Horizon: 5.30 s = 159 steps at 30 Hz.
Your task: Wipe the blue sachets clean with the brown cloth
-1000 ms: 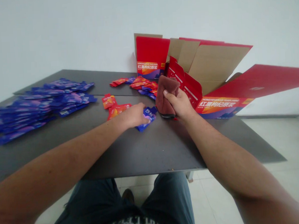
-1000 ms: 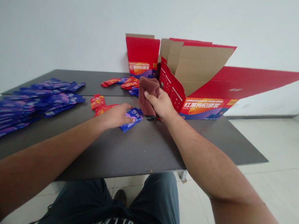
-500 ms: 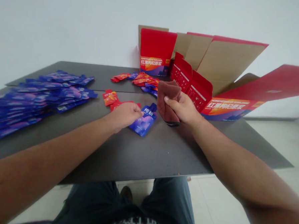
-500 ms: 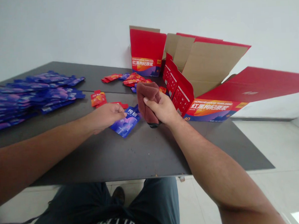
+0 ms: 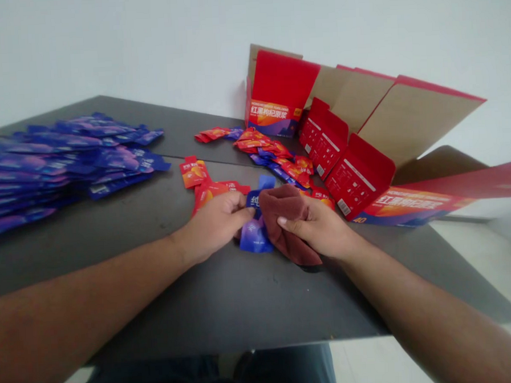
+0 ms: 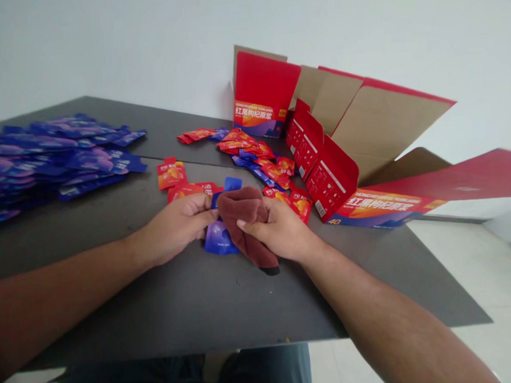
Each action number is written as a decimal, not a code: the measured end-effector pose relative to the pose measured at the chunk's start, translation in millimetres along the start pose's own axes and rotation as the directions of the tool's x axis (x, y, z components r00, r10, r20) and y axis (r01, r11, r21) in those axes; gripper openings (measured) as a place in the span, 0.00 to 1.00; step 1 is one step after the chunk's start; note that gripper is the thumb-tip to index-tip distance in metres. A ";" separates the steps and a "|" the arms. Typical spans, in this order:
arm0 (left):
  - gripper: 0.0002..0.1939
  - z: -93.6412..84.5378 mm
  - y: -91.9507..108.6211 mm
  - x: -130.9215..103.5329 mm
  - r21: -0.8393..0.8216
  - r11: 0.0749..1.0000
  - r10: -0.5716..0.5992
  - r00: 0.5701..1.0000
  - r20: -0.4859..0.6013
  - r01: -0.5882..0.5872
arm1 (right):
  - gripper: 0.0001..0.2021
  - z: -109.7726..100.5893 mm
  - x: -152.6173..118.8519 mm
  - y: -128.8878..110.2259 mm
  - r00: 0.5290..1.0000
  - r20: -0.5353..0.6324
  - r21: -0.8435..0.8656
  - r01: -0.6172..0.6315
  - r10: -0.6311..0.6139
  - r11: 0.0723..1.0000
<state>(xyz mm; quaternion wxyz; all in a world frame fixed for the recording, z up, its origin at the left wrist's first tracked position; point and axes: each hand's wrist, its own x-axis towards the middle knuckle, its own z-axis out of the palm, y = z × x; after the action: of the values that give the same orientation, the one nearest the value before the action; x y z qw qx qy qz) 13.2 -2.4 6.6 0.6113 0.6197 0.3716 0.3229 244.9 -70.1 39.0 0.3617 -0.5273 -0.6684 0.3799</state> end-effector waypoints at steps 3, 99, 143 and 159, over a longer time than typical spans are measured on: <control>0.15 -2.2 -1.2 0.0 0.104 0.991 0.090 0.995 -0.030 -0.087 | 0.18 0.5 -1.1 -2.7 0.999 0.031 0.056 -0.018 0.017 0.998; 0.14 -1.3 1.2 0.2 -0.130 0.991 0.022 0.998 0.055 -0.014 | 0.06 5.9 -2.5 -22.7 0.891 0.239 -0.661 0.440 -0.385 0.607; 0.13 -1.3 -2.0 2.8 -0.135 0.991 -0.010 1.000 0.021 0.013 | 0.08 0.0 1.2 -17.8 0.938 0.103 -0.706 0.303 -0.331 0.640; 0.08 -1.8 -3.8 0.9 -0.084 0.996 -0.004 1.000 0.030 0.006 | 0.09 -0.3 0.5 -21.1 0.950 0.131 -0.696 0.292 -0.284 0.656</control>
<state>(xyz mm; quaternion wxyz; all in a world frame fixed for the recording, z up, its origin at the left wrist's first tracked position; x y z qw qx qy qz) 11.9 -0.8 2.8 0.6431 0.5972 0.3502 0.3274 235.9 -72.8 57.9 0.1834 -0.5107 -0.8393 0.0350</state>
